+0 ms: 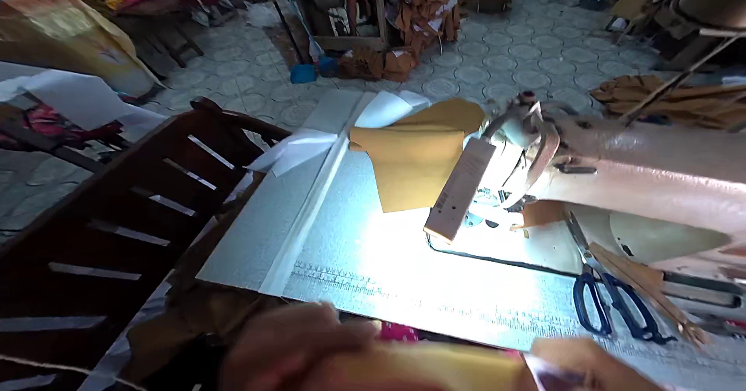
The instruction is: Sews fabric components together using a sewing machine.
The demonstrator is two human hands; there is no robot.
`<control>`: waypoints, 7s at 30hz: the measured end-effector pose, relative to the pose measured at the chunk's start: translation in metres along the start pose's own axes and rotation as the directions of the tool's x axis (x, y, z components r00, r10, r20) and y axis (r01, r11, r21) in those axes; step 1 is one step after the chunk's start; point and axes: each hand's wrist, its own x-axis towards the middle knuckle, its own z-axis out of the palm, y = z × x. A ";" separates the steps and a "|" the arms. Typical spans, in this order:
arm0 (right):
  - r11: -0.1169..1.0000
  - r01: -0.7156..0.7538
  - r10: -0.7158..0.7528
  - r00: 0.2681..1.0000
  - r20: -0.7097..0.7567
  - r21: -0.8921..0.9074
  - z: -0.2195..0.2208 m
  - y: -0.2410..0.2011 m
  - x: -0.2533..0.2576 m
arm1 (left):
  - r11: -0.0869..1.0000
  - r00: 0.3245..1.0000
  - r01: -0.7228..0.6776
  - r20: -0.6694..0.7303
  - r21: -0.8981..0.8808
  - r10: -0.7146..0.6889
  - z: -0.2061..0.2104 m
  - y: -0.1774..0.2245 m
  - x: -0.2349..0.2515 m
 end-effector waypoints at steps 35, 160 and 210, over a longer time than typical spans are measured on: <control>0.507 0.162 -0.433 0.897 -0.088 -0.846 0.067 0.021 0.094 | 0.813 0.844 0.202 0.324 0.547 -0.427 0.138 -0.109 0.052; 0.608 -0.263 -0.171 0.878 -0.447 -0.749 0.012 0.068 0.120 | 0.868 0.857 -0.010 0.452 0.497 -0.249 0.135 -0.130 0.049; 0.827 -0.562 0.364 0.531 -0.765 0.003 0.077 0.006 0.134 | 0.896 0.972 0.194 0.043 0.399 -0.229 0.136 -0.099 0.021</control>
